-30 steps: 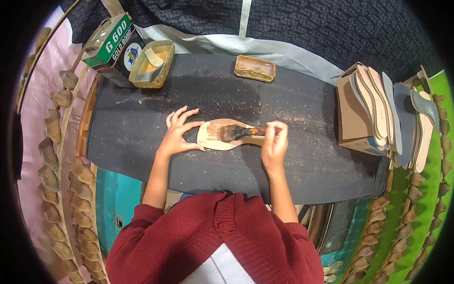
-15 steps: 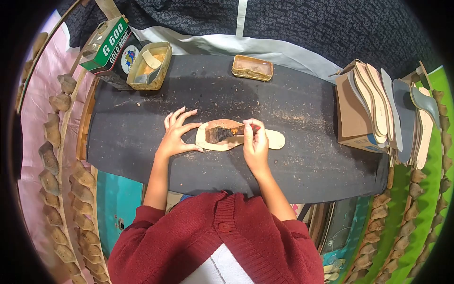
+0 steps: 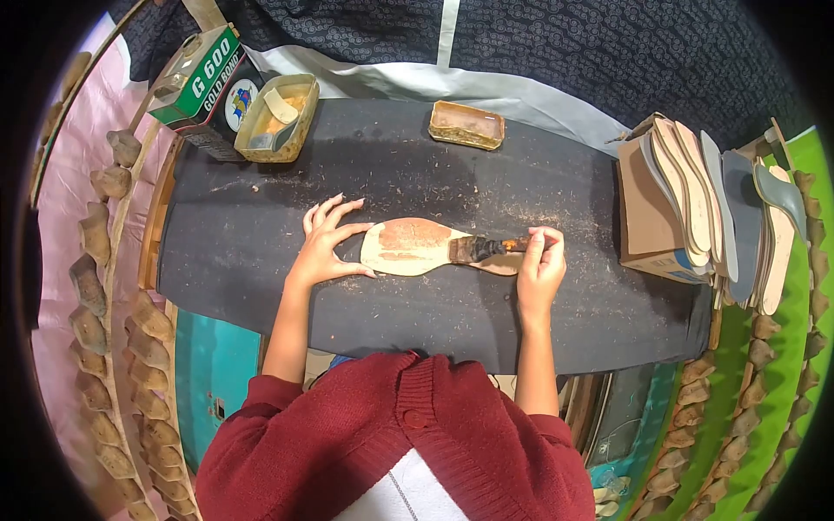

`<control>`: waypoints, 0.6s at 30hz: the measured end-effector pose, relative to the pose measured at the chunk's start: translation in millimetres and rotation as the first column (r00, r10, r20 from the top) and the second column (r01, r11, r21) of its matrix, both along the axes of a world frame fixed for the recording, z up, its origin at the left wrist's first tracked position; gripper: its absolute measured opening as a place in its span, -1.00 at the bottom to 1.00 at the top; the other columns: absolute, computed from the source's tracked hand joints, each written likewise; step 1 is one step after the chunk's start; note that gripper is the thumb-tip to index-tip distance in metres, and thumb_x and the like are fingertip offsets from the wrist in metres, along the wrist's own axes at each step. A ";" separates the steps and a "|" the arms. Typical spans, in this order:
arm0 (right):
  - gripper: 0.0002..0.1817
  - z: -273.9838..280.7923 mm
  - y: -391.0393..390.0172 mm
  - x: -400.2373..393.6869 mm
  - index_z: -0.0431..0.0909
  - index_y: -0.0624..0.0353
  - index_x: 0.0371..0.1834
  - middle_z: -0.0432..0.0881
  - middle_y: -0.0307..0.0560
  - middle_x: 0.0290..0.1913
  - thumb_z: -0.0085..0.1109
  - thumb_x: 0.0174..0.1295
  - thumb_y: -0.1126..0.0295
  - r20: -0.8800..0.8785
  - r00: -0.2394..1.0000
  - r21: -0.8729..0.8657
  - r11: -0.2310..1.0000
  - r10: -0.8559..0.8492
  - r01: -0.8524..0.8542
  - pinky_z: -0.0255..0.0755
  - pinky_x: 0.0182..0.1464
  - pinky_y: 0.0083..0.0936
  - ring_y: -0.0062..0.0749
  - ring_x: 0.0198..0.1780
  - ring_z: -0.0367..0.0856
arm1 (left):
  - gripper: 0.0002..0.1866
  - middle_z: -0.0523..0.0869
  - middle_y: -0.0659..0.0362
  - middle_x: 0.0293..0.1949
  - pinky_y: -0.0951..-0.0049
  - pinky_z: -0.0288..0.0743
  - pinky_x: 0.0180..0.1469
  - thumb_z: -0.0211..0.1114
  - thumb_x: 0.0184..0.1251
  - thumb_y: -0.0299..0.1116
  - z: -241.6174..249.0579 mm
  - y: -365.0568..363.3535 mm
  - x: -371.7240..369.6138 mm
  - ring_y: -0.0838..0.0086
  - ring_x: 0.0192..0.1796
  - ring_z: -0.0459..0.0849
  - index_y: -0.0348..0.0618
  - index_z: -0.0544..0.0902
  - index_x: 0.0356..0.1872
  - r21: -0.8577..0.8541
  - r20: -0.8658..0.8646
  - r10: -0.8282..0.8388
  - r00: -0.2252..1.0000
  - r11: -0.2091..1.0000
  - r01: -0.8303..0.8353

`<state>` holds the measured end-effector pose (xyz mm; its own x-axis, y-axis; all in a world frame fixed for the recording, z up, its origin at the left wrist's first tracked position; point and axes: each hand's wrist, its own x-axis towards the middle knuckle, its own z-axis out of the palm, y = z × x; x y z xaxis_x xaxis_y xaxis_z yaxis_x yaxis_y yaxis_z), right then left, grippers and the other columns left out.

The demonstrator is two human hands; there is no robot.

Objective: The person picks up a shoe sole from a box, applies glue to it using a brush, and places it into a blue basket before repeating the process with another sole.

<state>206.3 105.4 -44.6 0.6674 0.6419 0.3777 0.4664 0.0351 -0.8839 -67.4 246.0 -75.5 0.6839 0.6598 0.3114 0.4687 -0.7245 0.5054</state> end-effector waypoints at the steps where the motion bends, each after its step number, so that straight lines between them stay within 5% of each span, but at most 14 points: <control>1: -0.86 1.8 0.7 -2.4 0.38 0.25 -0.31 0.35 -0.33 -0.50 -0.13 0.27 0.40 0.000 1.000 0.001 1.000 0.000 0.000 0.18 -0.44 -0.76 -0.75 -0.48 0.24 | -0.24 0.36 0.26 0.15 0.08 -0.23 0.26 0.48 -0.71 0.09 0.8 -0.2 -0.3 0.22 0.29 0.11 0.13 0.61 -0.18 0.001 0.000 0.000 1.000 1.000 0.000; 4: -0.85 2.5 8.6 -19.9 0.38 0.27 -0.31 0.39 -0.29 -0.44 -0.13 0.27 0.40 -0.043 0.998 0.113 0.993 0.047 -0.042 0.22 -0.38 -0.75 -0.73 -0.43 0.28 | -0.27 0.36 0.25 0.16 0.07 -0.23 0.26 0.47 -0.63 0.09 2.1 -0.9 -2.1 0.21 0.28 0.11 0.13 0.61 -0.16 -0.008 -0.016 0.001 1.000 1.000 -0.001; 9: -0.88 -11.4 32.9 -59.4 0.36 0.23 -0.27 0.42 -0.24 -0.33 -0.15 0.27 0.43 -0.138 0.951 0.134 0.956 0.278 -0.260 0.26 -0.27 -0.74 -0.69 -0.33 0.34 | -0.64 0.39 0.24 0.13 0.08 -0.27 0.25 0.34 -0.17 -0.12 -10.6 2.1 0.0 0.20 0.28 0.11 0.15 0.64 -0.23 0.047 0.024 0.074 0.997 0.996 -0.076; 18: -0.86 -16.1 19.4 -36.7 0.34 0.27 -0.27 0.48 -0.14 -0.35 -0.16 0.27 0.42 0.039 0.985 0.008 0.985 0.169 -0.170 0.31 -0.28 -0.66 -0.60 -0.32 0.41 | -0.73 0.41 0.25 0.11 0.09 -0.28 0.25 0.32 -0.15 -0.23 -2.2 -1.1 1.7 0.21 0.27 0.14 0.19 0.66 -0.29 0.063 0.043 0.094 0.995 0.993 -0.096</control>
<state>169.6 124.8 -60.7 0.5346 0.7399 0.4083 0.4857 0.1264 -0.8649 -65.7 245.0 -77.7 0.6052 0.6984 0.3820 0.5171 -0.7098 0.4784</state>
